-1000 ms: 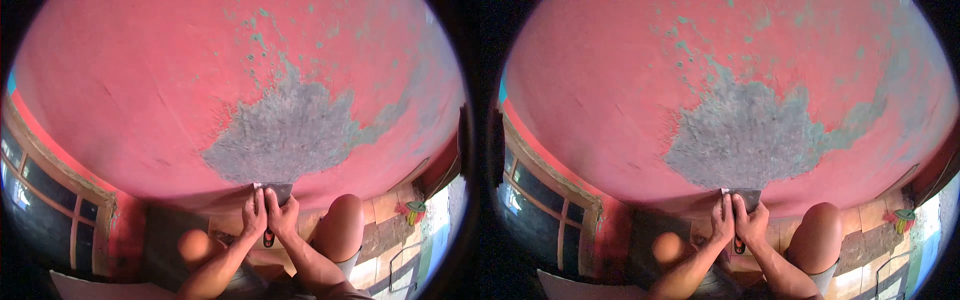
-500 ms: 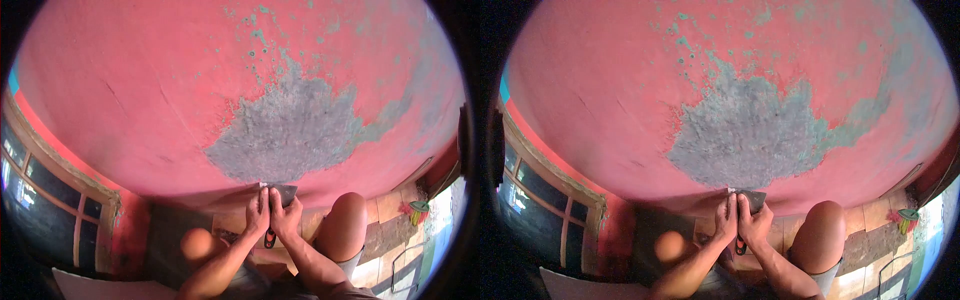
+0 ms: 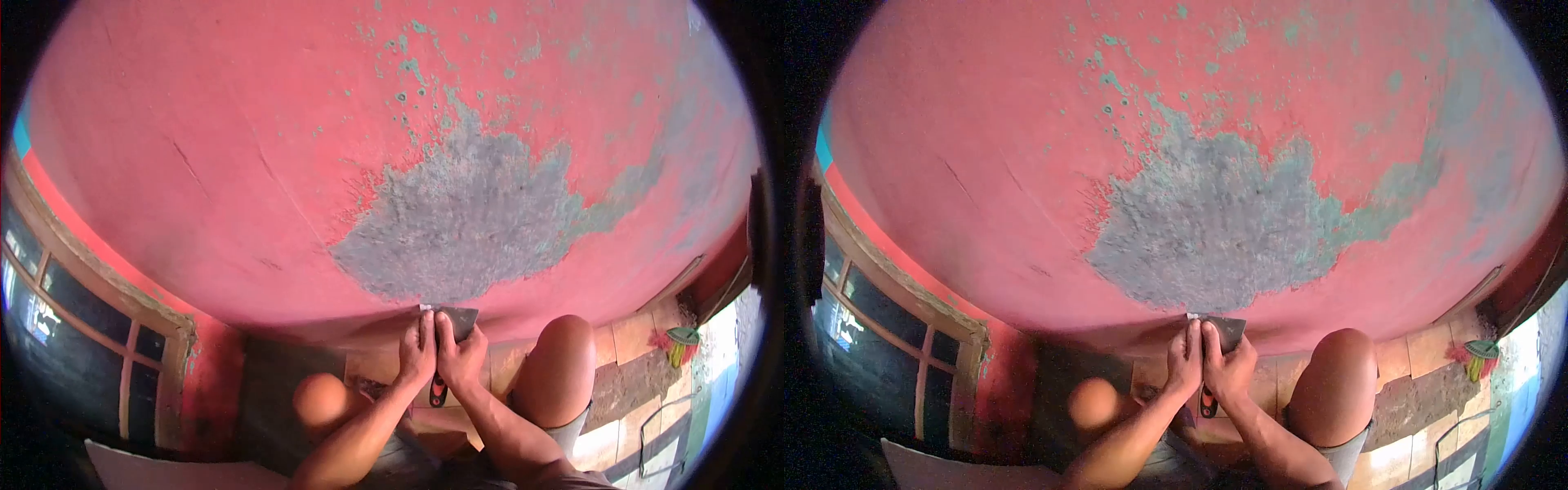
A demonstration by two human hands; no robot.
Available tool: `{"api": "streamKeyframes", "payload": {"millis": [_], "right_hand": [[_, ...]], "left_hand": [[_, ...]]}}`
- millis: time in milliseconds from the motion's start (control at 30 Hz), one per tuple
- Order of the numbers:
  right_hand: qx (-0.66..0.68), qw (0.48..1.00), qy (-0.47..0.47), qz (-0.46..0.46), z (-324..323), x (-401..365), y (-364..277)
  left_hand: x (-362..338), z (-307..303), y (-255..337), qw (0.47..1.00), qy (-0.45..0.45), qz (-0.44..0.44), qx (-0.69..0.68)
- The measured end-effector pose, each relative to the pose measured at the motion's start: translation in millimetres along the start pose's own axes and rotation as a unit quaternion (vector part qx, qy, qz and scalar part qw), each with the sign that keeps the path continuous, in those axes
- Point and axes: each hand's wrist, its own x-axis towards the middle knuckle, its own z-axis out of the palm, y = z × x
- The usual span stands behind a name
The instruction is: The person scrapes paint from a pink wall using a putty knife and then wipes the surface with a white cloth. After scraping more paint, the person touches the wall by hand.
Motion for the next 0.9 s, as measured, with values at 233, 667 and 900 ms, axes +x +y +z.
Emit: {"api": "streamKeyframes", "payload": {"millis": [233,667,900], "right_hand": [[0.013,1.0,0.005,0.003,0,1,-1],[0.037,0.999,0.001,-0.018,3,9,-23],[0.02,0.999,0.019,-0.029,4,1,-4]], "left_hand": [[0,2,-3,1.0,0.0,-0.013,-0.013],[11,-2,8,0.999,-0.009,0.002,-0.035],[-2,-1,-5,1.0,-0.014,-0.019,-0.021]]}}
